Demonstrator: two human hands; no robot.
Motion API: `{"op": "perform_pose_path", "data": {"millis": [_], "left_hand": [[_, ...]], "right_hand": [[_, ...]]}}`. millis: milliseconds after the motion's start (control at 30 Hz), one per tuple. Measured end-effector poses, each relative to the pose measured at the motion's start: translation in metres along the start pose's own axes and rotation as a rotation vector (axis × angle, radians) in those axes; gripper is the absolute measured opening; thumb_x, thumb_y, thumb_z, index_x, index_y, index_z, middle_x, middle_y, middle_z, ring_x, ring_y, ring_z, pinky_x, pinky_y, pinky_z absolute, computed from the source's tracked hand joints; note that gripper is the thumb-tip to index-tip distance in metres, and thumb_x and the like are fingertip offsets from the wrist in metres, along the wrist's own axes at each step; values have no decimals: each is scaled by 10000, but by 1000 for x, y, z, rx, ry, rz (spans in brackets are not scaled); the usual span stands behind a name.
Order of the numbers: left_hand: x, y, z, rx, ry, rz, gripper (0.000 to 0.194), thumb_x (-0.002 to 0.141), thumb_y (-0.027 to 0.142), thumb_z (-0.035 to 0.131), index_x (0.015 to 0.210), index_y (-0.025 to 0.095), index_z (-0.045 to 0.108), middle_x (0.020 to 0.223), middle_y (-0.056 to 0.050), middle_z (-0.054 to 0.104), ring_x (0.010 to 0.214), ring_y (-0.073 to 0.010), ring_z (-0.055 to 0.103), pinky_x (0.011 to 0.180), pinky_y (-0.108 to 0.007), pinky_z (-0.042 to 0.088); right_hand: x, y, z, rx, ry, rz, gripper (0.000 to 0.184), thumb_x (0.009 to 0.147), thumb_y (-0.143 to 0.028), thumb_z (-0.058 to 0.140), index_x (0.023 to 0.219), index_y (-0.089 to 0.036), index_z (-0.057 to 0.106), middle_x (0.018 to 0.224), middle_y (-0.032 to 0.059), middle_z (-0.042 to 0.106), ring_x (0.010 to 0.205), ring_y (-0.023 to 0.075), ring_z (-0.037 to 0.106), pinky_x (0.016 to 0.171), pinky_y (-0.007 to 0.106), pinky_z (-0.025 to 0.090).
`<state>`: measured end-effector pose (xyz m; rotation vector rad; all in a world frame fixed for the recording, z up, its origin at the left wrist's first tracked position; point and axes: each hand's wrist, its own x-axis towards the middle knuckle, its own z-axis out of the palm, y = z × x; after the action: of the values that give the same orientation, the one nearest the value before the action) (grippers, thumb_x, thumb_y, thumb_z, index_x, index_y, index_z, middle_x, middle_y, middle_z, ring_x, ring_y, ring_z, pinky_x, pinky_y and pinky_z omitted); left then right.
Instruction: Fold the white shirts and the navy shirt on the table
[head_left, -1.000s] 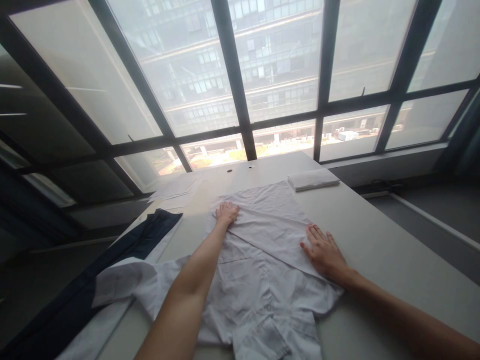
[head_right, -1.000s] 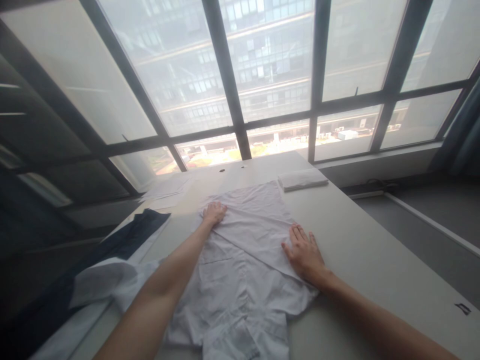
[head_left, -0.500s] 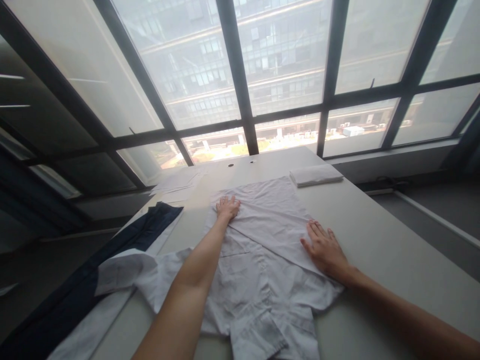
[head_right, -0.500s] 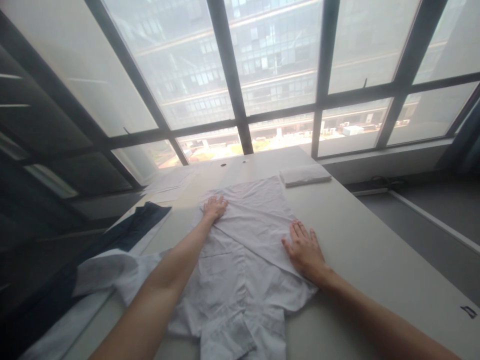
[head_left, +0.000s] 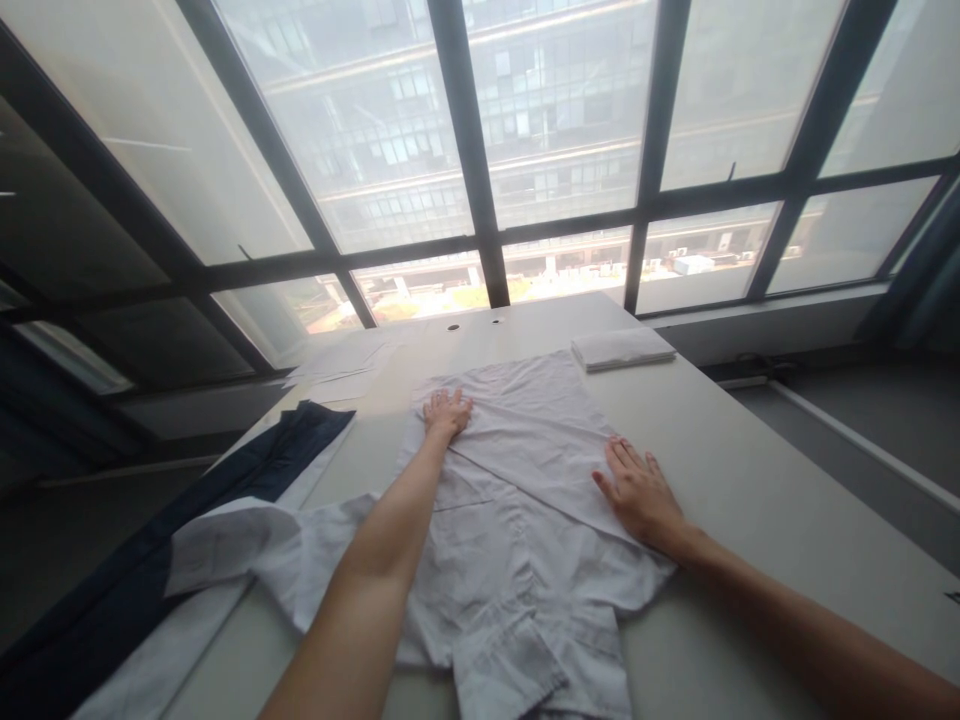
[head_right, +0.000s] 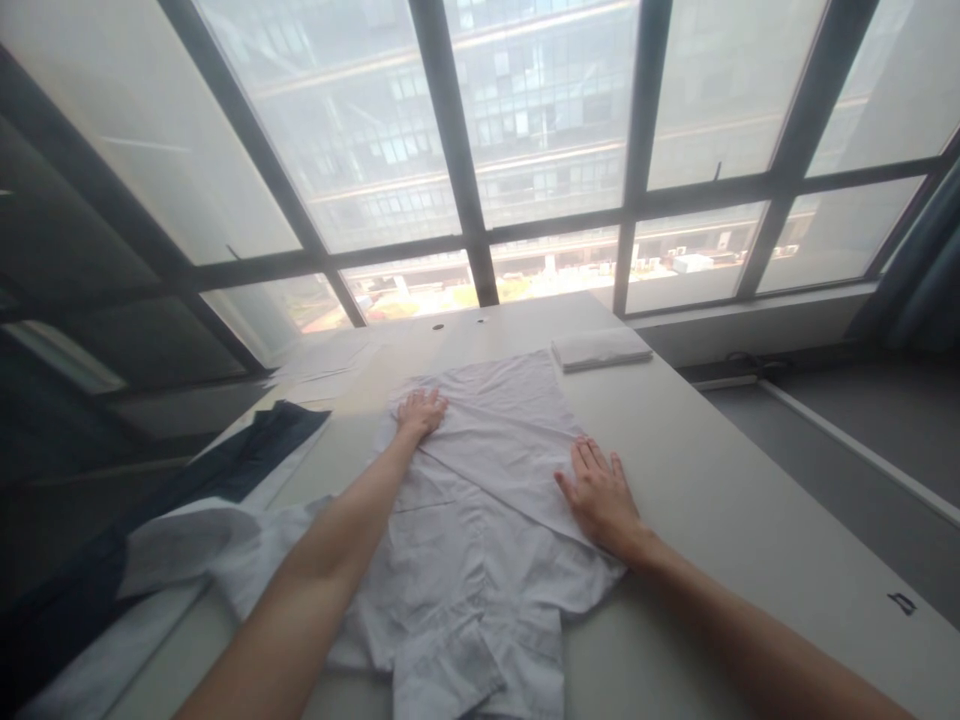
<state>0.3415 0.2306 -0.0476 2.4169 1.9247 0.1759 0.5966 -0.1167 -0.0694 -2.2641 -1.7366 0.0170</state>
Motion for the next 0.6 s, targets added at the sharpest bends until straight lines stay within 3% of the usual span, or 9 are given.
{"op": "perform_pose_path", "data": {"millis": [333, 467, 600], "left_hand": [[-6, 4, -8, -104, 59, -13, 617, 964, 576, 399, 1498, 280, 484, 1626, -88, 345, 1516, -345, 231, 1206, -566, 177], [-13, 11, -29, -166, 180, 11, 563, 1008, 476, 362, 1468, 190, 514, 1575, -148, 419, 1504, -334, 270, 1208, -569, 178], [-23, 8, -65, -223, 185, 143, 475, 970, 348, 475, 1386, 149, 593, 1441, -136, 584, 1367, -265, 504, 1168, -397, 341]], "right_hand": [[0, 0, -2, -1, -4, 2, 656, 1045, -485, 264, 1545, -74, 371, 1637, 165, 286, 1530, 284, 216, 1216, 556, 161], [-1, -3, -4, 3, -13, 3, 647, 1044, -473, 284, 1546, -75, 370, 1636, 167, 289, 1531, 280, 215, 1219, 546, 161], [-1, -3, -5, 19, -16, 5, 637, 1042, -464, 289, 1543, -80, 378, 1634, 172, 292, 1530, 284, 218, 1217, 553, 166]]}}
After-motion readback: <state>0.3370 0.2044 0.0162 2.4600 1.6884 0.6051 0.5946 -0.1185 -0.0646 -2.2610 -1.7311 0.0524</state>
